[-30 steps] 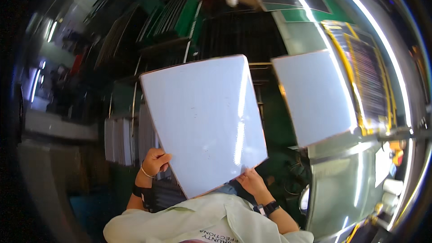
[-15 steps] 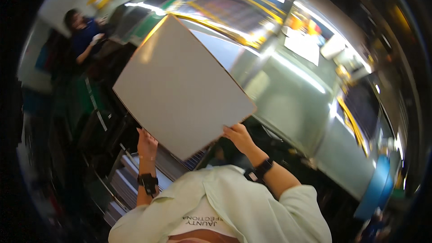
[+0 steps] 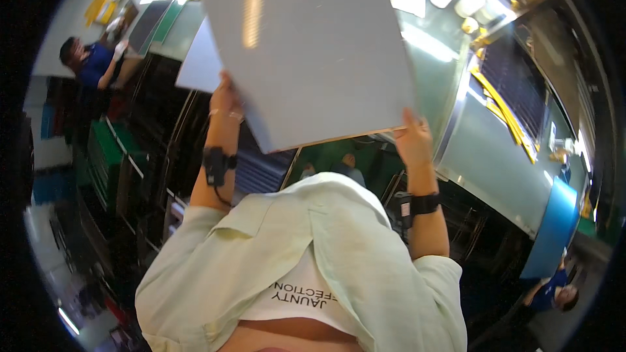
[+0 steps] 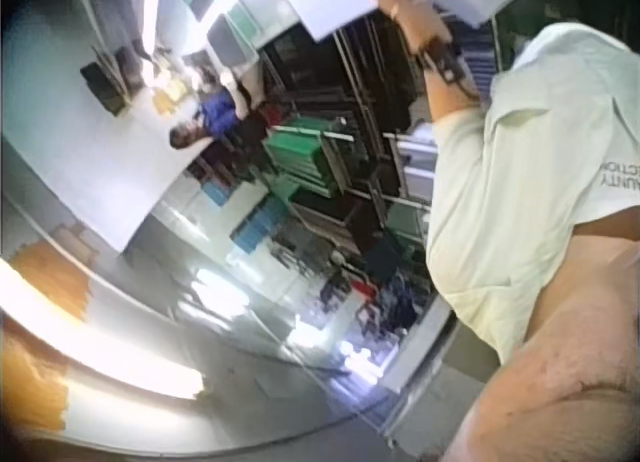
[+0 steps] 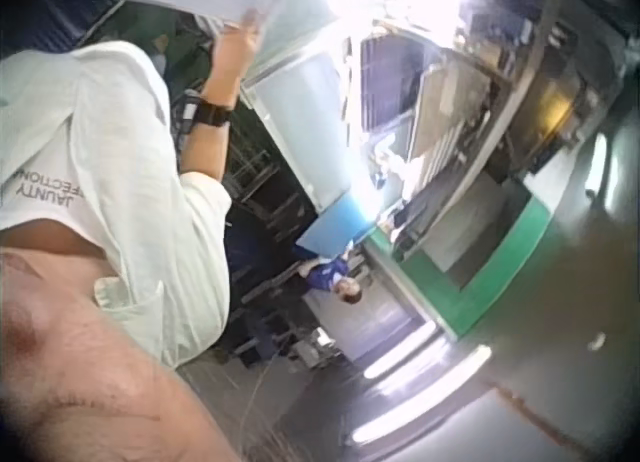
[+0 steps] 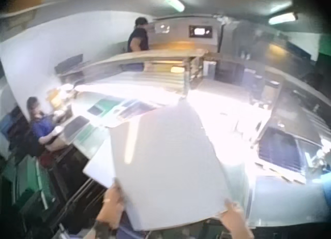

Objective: Inspecting and sorting metal sheets or filter components on a production line.

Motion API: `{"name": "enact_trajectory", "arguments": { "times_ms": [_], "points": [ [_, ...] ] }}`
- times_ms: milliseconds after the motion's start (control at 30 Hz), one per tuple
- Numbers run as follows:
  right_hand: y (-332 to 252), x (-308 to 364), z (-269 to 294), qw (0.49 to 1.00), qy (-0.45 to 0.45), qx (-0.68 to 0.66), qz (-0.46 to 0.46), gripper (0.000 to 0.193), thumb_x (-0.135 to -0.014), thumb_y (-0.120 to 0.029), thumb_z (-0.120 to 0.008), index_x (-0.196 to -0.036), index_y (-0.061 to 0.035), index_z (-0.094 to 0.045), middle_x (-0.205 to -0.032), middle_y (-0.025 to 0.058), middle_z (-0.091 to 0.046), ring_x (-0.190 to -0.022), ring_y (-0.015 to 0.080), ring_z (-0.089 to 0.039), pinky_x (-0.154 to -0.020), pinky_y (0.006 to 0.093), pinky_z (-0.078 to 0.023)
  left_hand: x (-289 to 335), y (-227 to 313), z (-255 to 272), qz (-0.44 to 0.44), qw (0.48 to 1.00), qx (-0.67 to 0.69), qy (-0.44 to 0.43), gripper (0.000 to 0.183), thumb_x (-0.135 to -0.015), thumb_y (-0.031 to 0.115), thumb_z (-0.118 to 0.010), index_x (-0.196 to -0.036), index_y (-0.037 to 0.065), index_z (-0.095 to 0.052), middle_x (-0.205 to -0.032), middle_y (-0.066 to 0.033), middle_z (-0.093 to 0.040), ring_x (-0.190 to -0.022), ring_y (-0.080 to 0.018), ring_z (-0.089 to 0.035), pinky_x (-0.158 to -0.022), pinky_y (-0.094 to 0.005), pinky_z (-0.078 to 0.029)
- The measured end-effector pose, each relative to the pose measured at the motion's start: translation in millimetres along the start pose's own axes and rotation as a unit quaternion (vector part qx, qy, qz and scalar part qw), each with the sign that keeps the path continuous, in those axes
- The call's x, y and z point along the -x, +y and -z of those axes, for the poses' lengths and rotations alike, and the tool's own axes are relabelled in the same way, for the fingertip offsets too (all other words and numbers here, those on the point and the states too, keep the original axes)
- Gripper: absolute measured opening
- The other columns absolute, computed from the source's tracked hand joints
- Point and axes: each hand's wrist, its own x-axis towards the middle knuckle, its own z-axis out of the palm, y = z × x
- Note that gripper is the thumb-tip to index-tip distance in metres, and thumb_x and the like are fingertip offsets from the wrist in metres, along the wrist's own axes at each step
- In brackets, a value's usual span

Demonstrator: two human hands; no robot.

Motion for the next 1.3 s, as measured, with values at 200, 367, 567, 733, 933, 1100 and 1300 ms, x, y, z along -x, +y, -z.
{"name": "enact_trajectory", "arguments": {
  "times_ms": [200,367,567,733,933,1100,1300],
  "points": [
    [-38.4,-17.3,31.5,0.999,0.039,0.005,0.037,0.03,-0.088,-0.012,-0.055,-0.115,0.0002,-0.052,-0.112,0.0085,-0.057,-0.102,0.0199,-0.055,-0.088,0.0343,-0.045,-1.8,-30.3,-66.8,0.084,0.996,0.018,0.036,0.048,-0.094,0.042,-0.036,-0.111,0.001,-0.053,-0.096,-0.0082,-0.06,-0.078,-0.0169,-0.058,-0.067,-0.0281,-0.047],
    [-54.5,-6.4,63.1,0.997,0.035,0.072,0.02,0.03,-0.089,-0.009,-0.052,-0.118,-0.0002,-0.051,-0.113,0.008,-0.057,-0.102,0.0197,-0.055,-0.087,0.0348,-0.045,-17.8,-51.9,-78.0,0.054,0.996,-0.056,0.05,0.045,-0.095,0.037,-0.036,-0.11,-0.001,-0.054,-0.093,-0.0091,-0.06,-0.077,-0.016,-0.058,-0.065,-0.0276,-0.048],
    [-90.0,-20.8,109.2,0.994,-0.008,0.106,0.004,0.03,-0.091,-0.008,-0.048,-0.12,-0.0013,-0.048,-0.114,0.0084,-0.056,-0.102,0.0198,-0.055,-0.084,0.0356,-0.047,7.0,-136.6,-83.8,-0.078,0.994,-0.072,0.002,0.047,-0.095,0.039,-0.035,-0.109,-0.003,-0.053,-0.101,-0.0097,-0.058,-0.088,-0.0181,-0.057,-0.077,-0.0315,-0.048],
    [-117.3,-30.7,143.9,0.964,0.016,0.267,0.001,0.032,-0.09,-0.009,-0.048,-0.122,-0.0013,-0.048,-0.114,0.0076,-0.057,-0.103,0.0152,-0.055,-0.087,0.0309,-0.044,41.4,-165.8,-111.5,0.016,0.997,0.057,0.057,0.046,-0.093,0.037,-0.044,-0.112,-0.003,-0.053,-0.102,-0.0071,-0.059,-0.088,-0.0156,-0.056,-0.077,-0.0285,-0.047],
    [-79.1,-7.3,159.7,0.919,-0.059,0.368,-0.13,0.022,-0.087,-0.006,-0.05,-0.106,0.0022,-0.057,-0.099,0.0051,-0.061,-0.09,0.0143,-0.057,-0.081,0.0262,-0.045,24.9,-59.4,-130.8,-0.182,0.959,-0.211,0.058,0.04,-0.09,0.034,-0.05,-0.091,-0.004,-0.063,-0.065,0.0,-0.053,-0.06,-0.0088,-0.043,-0.054,-0.0256,-0.037],
    [-31.7,-3.1,127.0,0.899,-0.111,0.412,-0.094,0.024,-0.086,-0.005,-0.049,-0.109,0.0026,-0.052,-0.099,0.0071,-0.059,-0.086,0.017,-0.058,-0.077,0.0288,-0.048,-20.9,7.8,-212.7,-0.24,0.854,-0.388,-0.249,0.028,-0.088,0.025,-0.052,-0.095,0.0,-0.065,-0.084,-0.0076,-0.066,-0.074,-0.0118,-0.058,-0.068,-0.0244,-0.047],
    [67.0,42.4,65.2,0.957,-0.005,0.136,-0.257,0.029,-0.094,-0.017,-0.042,-0.113,0.0046,-0.045,-0.104,0.0219,-0.057,-0.09,0.0325,-0.062,-0.084,0.044,-0.051,-59.9,-88.8,-244.6,-0.445,0.558,-0.612,-0.34,0.038,-0.092,0.035,-0.042,-0.118,0.01,-0.054,-0.126,-0.0147,-0.048,-0.121,-0.0281,-0.042,-0.098,-0.0366,-0.034]
  ]
}}
